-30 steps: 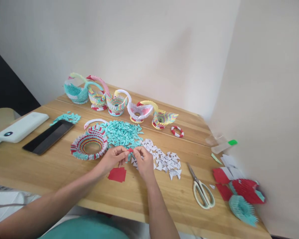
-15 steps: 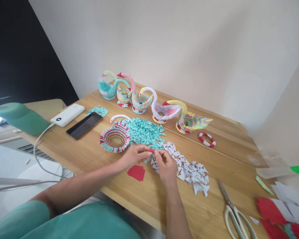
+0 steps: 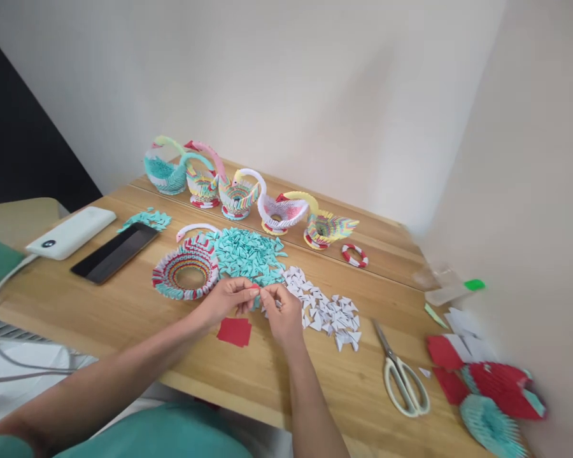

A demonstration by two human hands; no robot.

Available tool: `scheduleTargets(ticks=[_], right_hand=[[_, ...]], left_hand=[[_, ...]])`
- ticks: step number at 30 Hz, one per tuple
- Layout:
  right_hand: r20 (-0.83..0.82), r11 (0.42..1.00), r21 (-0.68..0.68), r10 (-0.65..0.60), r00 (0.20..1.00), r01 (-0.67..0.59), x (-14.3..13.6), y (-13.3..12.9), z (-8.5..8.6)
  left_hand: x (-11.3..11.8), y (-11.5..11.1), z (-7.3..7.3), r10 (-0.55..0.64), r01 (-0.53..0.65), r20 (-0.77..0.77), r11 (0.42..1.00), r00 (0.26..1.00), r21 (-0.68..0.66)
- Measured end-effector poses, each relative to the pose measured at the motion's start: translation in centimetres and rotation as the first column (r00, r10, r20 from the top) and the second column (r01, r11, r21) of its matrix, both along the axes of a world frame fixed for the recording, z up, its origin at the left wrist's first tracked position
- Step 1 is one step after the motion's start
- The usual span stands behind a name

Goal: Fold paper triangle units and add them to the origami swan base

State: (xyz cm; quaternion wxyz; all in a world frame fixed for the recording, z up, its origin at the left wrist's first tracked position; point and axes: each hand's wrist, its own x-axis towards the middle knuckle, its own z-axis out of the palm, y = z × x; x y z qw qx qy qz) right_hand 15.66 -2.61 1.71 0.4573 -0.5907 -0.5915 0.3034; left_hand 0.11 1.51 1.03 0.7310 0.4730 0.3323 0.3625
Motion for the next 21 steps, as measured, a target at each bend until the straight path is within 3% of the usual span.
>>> scheduleTargets(ticks=[7, 13, 21], right_hand=[[-0.103, 0.996, -0.031, -0.081, 0.991, 0.078, 0.14, 0.17, -0.51], [-0.211, 0.997, -0.079, -0.029, 0.977, 0.013, 0.26, 0.47, -0.77], [-0.047, 1.000, -0.017, -0.016, 0.999, 0.015, 0.43, 0.03, -0.22]], left_hand=[[-0.06, 0.32, 0.00, 0.013, -0.011, -0.030, 0.999, 0.999, 0.046], [-0.02, 0.24, 0.22, 0.072, -0.060, -0.118, 0.993, 0.990, 0.105], [-0.01, 0.29, 0.08, 0.049, -0.028, -0.138, 0.988, 0.989, 0.152]])
